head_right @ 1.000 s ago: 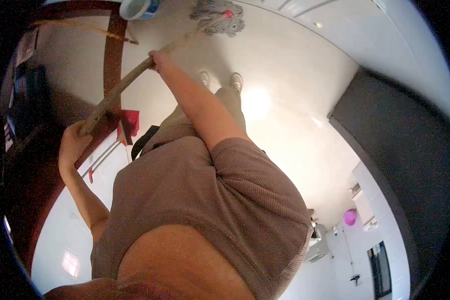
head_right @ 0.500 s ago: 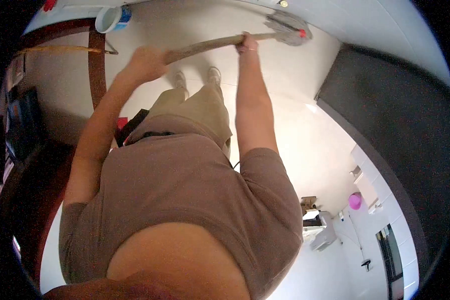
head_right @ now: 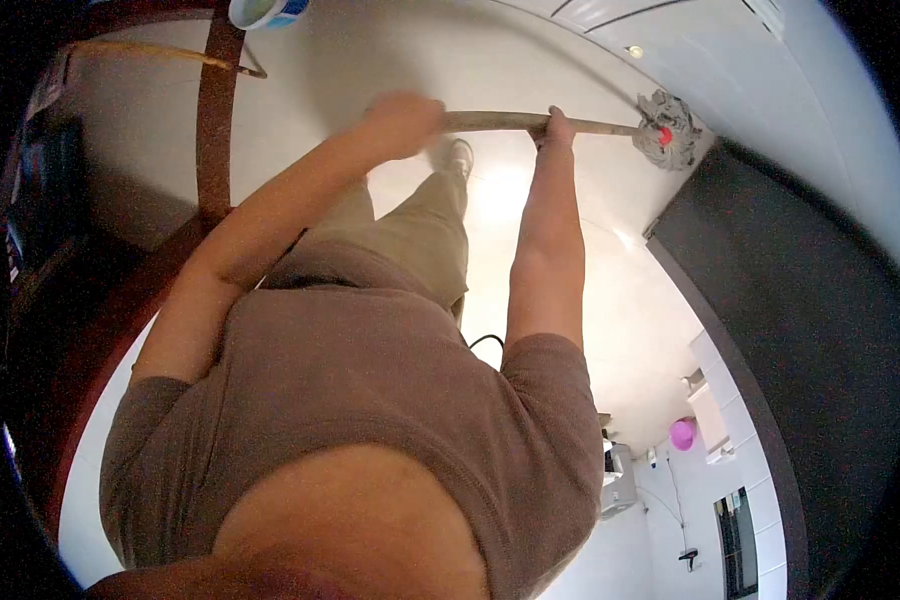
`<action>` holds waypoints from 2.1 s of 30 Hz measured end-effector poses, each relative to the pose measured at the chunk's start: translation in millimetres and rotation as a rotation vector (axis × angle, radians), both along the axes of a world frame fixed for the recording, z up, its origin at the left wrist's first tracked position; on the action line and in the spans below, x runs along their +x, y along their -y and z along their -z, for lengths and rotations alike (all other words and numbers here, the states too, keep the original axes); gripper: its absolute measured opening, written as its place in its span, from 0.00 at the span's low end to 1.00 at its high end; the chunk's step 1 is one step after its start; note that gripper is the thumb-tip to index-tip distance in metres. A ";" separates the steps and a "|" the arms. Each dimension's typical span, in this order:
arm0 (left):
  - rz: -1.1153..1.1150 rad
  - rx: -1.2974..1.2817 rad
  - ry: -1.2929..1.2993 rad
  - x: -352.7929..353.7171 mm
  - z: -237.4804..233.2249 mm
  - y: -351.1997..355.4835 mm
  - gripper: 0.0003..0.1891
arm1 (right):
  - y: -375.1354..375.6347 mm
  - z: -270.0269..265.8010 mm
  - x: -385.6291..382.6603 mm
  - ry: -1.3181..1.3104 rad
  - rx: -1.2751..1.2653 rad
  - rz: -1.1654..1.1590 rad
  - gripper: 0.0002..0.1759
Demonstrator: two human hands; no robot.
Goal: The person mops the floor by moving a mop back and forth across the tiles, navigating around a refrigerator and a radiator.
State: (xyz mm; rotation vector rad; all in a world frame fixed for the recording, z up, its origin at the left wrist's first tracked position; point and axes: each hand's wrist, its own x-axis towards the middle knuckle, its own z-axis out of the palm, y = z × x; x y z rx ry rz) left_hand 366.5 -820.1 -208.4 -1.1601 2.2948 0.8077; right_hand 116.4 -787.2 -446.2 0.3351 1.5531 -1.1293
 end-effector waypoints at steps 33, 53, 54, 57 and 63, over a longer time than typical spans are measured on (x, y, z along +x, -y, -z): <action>-1.324 0.090 0.187 512.4 -181.0 -200.4 0.22 | 28.2 -80.5 677.4 0.155 0.014 -1.373 0.14; -0.606 0.210 0.295 377.6 -241.5 -19.7 0.11 | 5.7 -63.5 492.8 0.376 -0.094 -0.230 0.12; -0.594 0.211 0.296 361.3 -235.6 -15.4 0.11 | 4.8 -58.4 467.7 0.425 -0.112 -0.193 0.12; -0.375 0.206 0.306 303.2 -218.8 -4.7 0.10 | -15.0 -70.2 389.4 0.337 -0.128 -0.044 0.09; 0.009 -0.027 0.022 194.6 -158.5 -26.7 0.15 | -73.9 -8.4 241.0 0.242 -0.113 0.147 0.10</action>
